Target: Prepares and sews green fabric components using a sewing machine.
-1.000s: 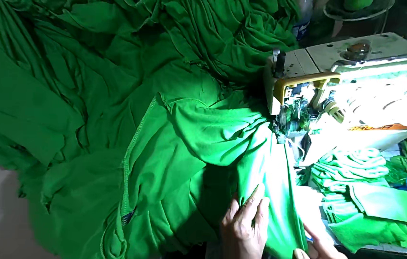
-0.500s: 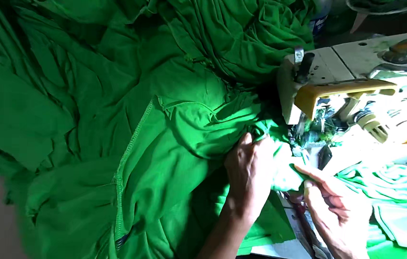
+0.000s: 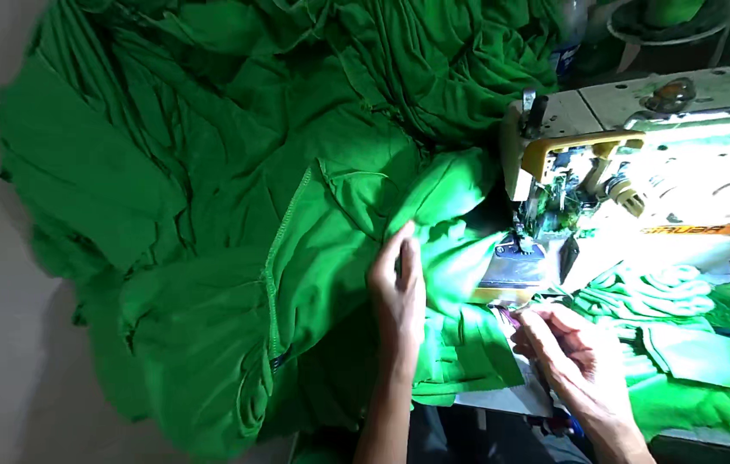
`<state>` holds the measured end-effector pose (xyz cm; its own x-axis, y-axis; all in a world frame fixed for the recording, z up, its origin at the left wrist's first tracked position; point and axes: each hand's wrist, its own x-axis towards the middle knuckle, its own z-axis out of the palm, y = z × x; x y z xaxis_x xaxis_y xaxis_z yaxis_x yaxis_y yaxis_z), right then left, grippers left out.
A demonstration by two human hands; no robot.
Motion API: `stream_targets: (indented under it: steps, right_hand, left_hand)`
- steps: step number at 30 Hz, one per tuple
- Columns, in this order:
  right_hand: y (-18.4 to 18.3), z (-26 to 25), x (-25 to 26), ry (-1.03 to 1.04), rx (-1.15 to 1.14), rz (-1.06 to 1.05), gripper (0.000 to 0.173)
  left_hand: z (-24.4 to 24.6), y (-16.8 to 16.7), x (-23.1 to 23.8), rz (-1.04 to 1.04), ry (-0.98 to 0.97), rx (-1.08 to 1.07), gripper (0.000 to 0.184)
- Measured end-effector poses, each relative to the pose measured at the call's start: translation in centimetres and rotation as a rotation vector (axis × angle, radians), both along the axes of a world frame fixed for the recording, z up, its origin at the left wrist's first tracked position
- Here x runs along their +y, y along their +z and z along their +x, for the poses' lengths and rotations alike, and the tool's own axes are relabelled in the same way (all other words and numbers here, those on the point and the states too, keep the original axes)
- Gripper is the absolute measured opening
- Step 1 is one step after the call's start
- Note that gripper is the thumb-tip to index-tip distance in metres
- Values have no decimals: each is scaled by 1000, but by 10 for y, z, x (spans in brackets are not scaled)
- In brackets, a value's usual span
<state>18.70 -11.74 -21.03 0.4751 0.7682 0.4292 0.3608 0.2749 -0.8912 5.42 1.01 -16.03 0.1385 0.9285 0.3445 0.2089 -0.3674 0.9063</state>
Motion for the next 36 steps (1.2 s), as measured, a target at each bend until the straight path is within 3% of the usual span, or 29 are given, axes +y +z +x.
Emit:
stream_targets:
  steps: [4, 6, 8, 11, 13, 15, 18, 21, 25, 27, 29, 32, 36]
  right_hand:
    - [9, -13, 17, 173, 262, -40, 18]
    - [15, -19, 25, 150, 423, -35, 21]
    - [14, -20, 27, 91, 478, -5, 22]
    - [8, -19, 25, 45, 468, 27, 16]
    - [6, -20, 23, 47, 458, 19, 12]
    - [7, -21, 22, 71, 457, 20, 10]
    - [7, -19, 21, 85, 483, 19, 17]
    - [6, -13, 16, 94, 531, -2, 19]
    - [9, -12, 15, 108, 684, 0, 22]
    - [12, -14, 17, 136, 693, 18, 26]
    - [15, -17, 18, 165, 730, 39, 30]
    - [19, -17, 17, 162, 799, -14, 31]
    - [12, -9, 11, 88, 572, -22, 24]
  left_hand:
    - [-12, -30, -61, -243, 6, -305, 33]
    - [-16, -37, -71, -260, -32, -302, 34]
    - [-22, -40, -71, -104, -17, -105, 35]
    - [-21, -29, -71, 310, 201, 332, 47]
    - [-12, -22, -67, 504, 283, 447, 39]
    - [0, -23, -57, 566, 158, 418, 22]
    - [6, -25, -18, 463, -35, 494, 31]
    - [-5, -24, 14, 368, 12, 344, 32]
    - [-1, -23, -17, 602, 96, 216, 21]
    - [7, -24, -39, 665, 9, 176, 21]
    - [15, -31, -51, 618, -112, 177, 26]
    - [19, -36, -46, 568, -142, 128, 16]
    - [15, -25, -33, 353, -115, 86, 17]
